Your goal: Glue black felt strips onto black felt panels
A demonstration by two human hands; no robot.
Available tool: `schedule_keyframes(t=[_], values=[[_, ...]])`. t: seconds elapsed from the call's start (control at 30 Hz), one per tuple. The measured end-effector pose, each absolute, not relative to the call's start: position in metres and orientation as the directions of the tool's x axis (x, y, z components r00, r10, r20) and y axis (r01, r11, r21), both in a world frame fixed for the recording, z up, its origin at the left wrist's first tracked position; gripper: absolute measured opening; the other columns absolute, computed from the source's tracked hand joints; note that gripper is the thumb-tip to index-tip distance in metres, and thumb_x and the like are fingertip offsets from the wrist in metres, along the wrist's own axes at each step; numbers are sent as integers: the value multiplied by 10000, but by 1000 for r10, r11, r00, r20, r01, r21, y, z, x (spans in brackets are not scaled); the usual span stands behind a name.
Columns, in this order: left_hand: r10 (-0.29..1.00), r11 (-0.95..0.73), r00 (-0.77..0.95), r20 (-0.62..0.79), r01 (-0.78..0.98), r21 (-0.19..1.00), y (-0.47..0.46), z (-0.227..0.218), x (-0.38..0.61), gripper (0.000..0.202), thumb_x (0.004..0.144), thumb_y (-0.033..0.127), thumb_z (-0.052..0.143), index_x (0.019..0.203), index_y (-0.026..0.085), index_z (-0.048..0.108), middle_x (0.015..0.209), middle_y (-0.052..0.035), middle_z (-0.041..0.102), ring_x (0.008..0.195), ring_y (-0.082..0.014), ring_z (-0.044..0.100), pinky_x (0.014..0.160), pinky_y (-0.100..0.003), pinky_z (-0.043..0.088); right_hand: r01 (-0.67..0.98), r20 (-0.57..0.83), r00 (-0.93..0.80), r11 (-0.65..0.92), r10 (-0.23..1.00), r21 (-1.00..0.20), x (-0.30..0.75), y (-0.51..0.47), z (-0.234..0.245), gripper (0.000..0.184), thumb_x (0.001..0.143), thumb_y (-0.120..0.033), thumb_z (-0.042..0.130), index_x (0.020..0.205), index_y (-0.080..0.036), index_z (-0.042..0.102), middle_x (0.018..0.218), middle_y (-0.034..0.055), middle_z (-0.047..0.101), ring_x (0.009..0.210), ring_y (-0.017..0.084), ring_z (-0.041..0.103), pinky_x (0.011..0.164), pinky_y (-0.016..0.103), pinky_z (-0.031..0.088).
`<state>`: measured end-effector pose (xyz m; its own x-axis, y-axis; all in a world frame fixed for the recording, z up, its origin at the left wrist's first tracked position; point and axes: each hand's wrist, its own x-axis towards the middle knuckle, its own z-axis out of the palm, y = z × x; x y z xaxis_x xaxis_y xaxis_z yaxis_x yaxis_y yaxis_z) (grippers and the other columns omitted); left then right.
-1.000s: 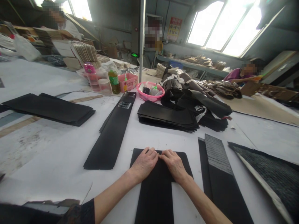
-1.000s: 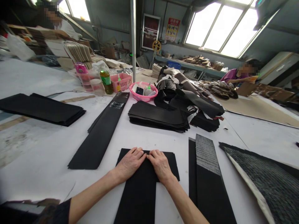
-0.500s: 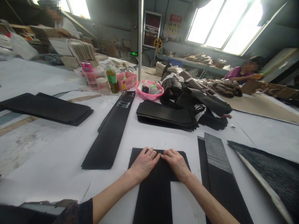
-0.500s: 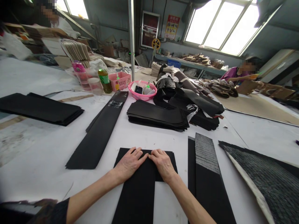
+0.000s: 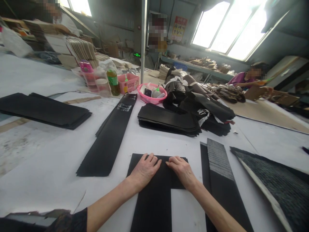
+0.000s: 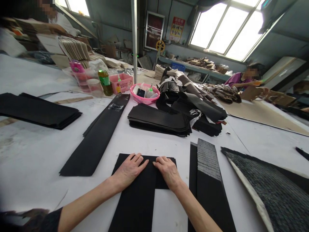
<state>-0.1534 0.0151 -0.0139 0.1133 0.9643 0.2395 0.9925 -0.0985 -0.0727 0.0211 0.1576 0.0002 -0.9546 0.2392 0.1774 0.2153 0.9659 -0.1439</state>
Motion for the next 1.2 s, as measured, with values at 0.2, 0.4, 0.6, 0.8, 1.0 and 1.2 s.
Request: schedule_keyframes(t=[0.2, 0.4, 0.6, 0.8, 1.0, 1.2], values=[[962, -91, 108, 250, 993, -78, 15, -15, -152, 387, 894, 119, 455, 1276, 175, 465, 1122, -109, 568, 1151, -289, 491, 956, -459, 402, 221, 203, -947, 962, 250, -159, 33, 162, -2, 194, 948, -187, 481, 1058, -242, 631, 1033, 32, 602, 957, 164, 565, 806, 287, 488], [950, -89, 97, 298, 995, -37, 15, -23, -154, 403, 891, 112, 458, 1287, 185, 453, 1130, -121, 562, 1165, -299, 486, 959, -477, 401, 342, 285, -873, 913, 397, -223, 30, 153, 4, 179, 939, -211, 497, 1051, -249, 631, 1031, 41, 617, 969, 200, 567, 823, 338, 494], [936, -115, 49, 349, 979, 170, 16, -29, -164, 297, 907, 96, 434, 1193, 145, 492, 1119, -118, 560, 1104, -248, 524, 971, -414, 418, 310, 247, -889, 905, 384, -292, -9, 132, -7, 263, 881, -188, 592, 1132, -268, 604, 1038, 20, 609, 959, 191, 550, 843, 331, 497], [941, -159, 66, 331, 952, 261, 14, -27, -186, 101, 926, 170, 460, 962, 174, 555, 958, -35, 584, 936, -170, 577, 830, -280, 487, 301, 210, -913, 926, 349, -228, -15, 134, -8, 290, 911, -213, 553, 1158, -359, 601, 1000, 8, 579, 920, 182, 537, 789, 317, 485], [932, -212, 101, 348, 930, 299, 11, -23, -196, 165, 951, 177, 407, 995, 176, 566, 995, -28, 603, 959, -155, 587, 856, -267, 479, 272, 197, -935, 953, 294, -134, -11, 135, -5, 360, 922, -181, 526, 1226, -369, 559, 1035, 20, 562, 946, 178, 535, 810, 317, 475], [915, -250, 136, 380, 930, 269, 8, -22, -201, 189, 959, 176, 396, 1061, 173, 555, 1061, -40, 614, 1027, -159, 586, 908, -282, 480, 251, 172, -949, 964, 263, -91, -10, 134, -5, 495, 889, -135, 564, 1310, -385, 488, 1080, 27, 550, 999, 184, 528, 864, 333, 468]])
